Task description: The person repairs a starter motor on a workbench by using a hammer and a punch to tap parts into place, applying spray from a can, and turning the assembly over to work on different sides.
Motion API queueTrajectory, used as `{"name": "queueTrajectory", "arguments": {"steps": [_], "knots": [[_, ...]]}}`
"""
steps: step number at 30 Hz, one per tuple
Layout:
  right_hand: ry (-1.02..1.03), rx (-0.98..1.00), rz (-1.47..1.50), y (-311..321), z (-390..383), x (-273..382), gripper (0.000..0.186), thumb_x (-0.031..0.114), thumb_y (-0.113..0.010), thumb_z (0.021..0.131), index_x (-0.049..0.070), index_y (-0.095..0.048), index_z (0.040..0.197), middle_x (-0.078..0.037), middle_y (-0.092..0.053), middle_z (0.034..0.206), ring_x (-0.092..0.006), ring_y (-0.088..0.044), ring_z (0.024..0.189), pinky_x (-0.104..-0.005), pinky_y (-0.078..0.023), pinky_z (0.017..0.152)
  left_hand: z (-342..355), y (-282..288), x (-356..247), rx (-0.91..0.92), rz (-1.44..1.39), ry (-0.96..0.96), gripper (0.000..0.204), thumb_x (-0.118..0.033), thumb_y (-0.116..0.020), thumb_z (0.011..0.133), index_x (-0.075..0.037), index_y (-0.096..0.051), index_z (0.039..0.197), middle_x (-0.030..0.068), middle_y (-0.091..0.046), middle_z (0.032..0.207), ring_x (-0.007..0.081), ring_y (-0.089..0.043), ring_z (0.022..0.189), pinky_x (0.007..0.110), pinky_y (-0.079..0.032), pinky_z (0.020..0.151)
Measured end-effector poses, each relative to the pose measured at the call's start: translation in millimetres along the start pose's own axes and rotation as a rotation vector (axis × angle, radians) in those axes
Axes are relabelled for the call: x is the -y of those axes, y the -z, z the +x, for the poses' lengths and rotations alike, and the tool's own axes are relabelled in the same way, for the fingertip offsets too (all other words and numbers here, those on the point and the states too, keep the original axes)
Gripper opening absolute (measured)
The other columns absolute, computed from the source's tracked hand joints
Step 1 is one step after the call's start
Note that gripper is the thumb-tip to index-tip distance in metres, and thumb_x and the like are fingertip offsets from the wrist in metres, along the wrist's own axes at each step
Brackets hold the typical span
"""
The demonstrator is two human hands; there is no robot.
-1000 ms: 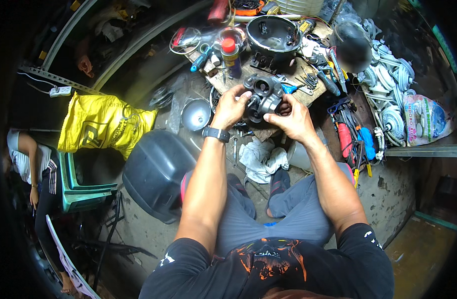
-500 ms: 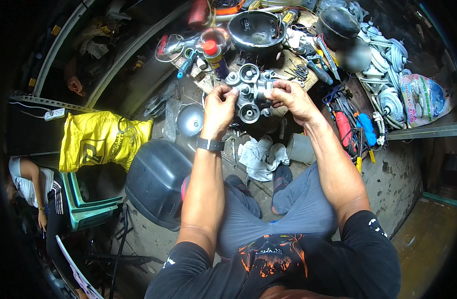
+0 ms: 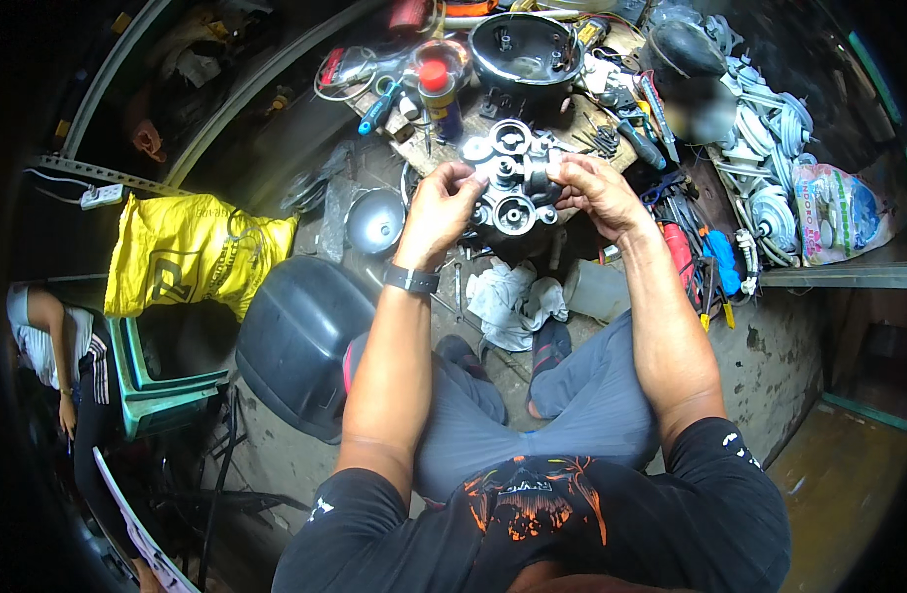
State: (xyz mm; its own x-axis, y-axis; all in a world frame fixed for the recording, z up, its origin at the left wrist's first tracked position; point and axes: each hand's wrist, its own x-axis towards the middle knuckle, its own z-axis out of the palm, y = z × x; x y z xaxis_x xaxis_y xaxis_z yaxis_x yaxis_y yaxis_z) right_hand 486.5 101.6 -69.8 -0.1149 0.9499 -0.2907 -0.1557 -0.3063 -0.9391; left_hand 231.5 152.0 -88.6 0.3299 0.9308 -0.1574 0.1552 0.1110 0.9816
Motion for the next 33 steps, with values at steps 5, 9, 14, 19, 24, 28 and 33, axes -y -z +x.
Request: {"name": "queueTrajectory", "arguments": {"steps": [5, 9, 14, 19, 24, 28, 33], "knots": [[-0.011, 0.022, -0.004, 3.7, -0.3, -0.9, 0.043, 0.042, -0.073, 0.092, 0.006, -0.068, 0.114, -0.004, -0.067, 0.097, -0.0116, -0.063, 0.084, -0.0279, -0.053, 0.080, -7.7, 11.5, -10.1, -0.038, 0.171, -0.051, 0.068, -0.033, -0.084, 0.086, 0.001, -0.054, 0.136, 0.0139, -0.062, 0.124, 0.0207, -0.059, 0.113, 0.033, -0.050, 0.095], [-0.017, 0.075, 0.016, 14.7, 9.2, -8.5, 0.041, 0.035, -0.072, 0.096, 0.004, -0.064, 0.120, -0.004, -0.072, 0.099, -0.0119, -0.068, 0.080, -0.0262, -0.057, 0.073, -12.1, 21.2, -30.1, 0.083, 0.566, -0.368, 0.140, -0.053, -0.097, 0.056, 0.000, -0.022, 0.161, 0.0301, -0.030, 0.160, 0.0429, -0.028, 0.152, 0.047, -0.029, 0.124], [0.009, -0.006, -0.039, -3.5, 4.6, 0.8, 0.043, 0.041, -0.073, 0.092, 0.006, -0.068, 0.117, -0.003, -0.066, 0.098, -0.0119, -0.061, 0.083, -0.0281, -0.053, 0.078, -7.6, 15.9, -21.7, 0.191, 0.611, -0.505, 0.150, -0.059, -0.098, 0.049, 0.002, -0.019, 0.162, 0.0291, -0.024, 0.165, 0.0418, -0.020, 0.156, 0.047, -0.022, 0.127], [0.016, -0.052, -0.065, -1.2, -1.3, 9.1, 0.043, 0.039, -0.072, 0.094, 0.005, -0.067, 0.120, -0.004, -0.067, 0.097, -0.0132, -0.063, 0.083, -0.0279, -0.054, 0.079, 0.3, 10.4, -19.6, 0.208, 0.609, -0.548, 0.154, -0.060, -0.099, 0.047, 0.003, -0.017, 0.162, 0.0279, -0.023, 0.166, 0.0406, -0.020, 0.156, 0.046, -0.022, 0.127], [-0.014, -0.081, 0.013, 10.0, -2.0, 13.2, 0.040, 0.035, -0.070, 0.096, 0.005, -0.066, 0.123, -0.007, -0.070, 0.100, -0.0162, -0.068, 0.087, -0.0309, -0.056, 0.081, 5.6, 6.5, -10.3, 0.197, 0.556, -0.613, 0.157, -0.056, -0.100, 0.047, 0.002, -0.011, 0.163, 0.0301, -0.023, 0.165, 0.0417, -0.023, 0.155, 0.045, -0.023, 0.127], [-0.024, -0.046, 0.132, 24.2, -0.2, 7.4, 0.040, 0.030, -0.070, 0.097, 0.005, -0.064, 0.128, -0.009, -0.072, 0.106, -0.0186, -0.070, 0.091, -0.0339, -0.058, 0.084, 13.7, 4.0, -1.3, 0.146, 0.563, -0.586, 0.150, -0.046, -0.101, 0.053, 0.001, -0.010, 0.163, 0.0301, -0.027, 0.163, 0.0405, -0.026, 0.154, 0.044, -0.026, 0.126], [0.007, 0.014, 0.244, 25.3, -5.9, 5.6, 0.043, 0.019, -0.074, 0.094, 0.002, -0.060, 0.131, -0.010, -0.072, 0.112, -0.0172, -0.072, 0.092, -0.0324, -0.060, 0.082, 15.1, 2.6, -4.0, 0.165, 0.519, -0.570, 0.138, -0.032, -0.101, 0.054, 0.000, -0.018, 0.161, 0.0263, -0.039, 0.157, 0.0387, -0.039, 0.148, 0.042, -0.032, 0.124]]}}
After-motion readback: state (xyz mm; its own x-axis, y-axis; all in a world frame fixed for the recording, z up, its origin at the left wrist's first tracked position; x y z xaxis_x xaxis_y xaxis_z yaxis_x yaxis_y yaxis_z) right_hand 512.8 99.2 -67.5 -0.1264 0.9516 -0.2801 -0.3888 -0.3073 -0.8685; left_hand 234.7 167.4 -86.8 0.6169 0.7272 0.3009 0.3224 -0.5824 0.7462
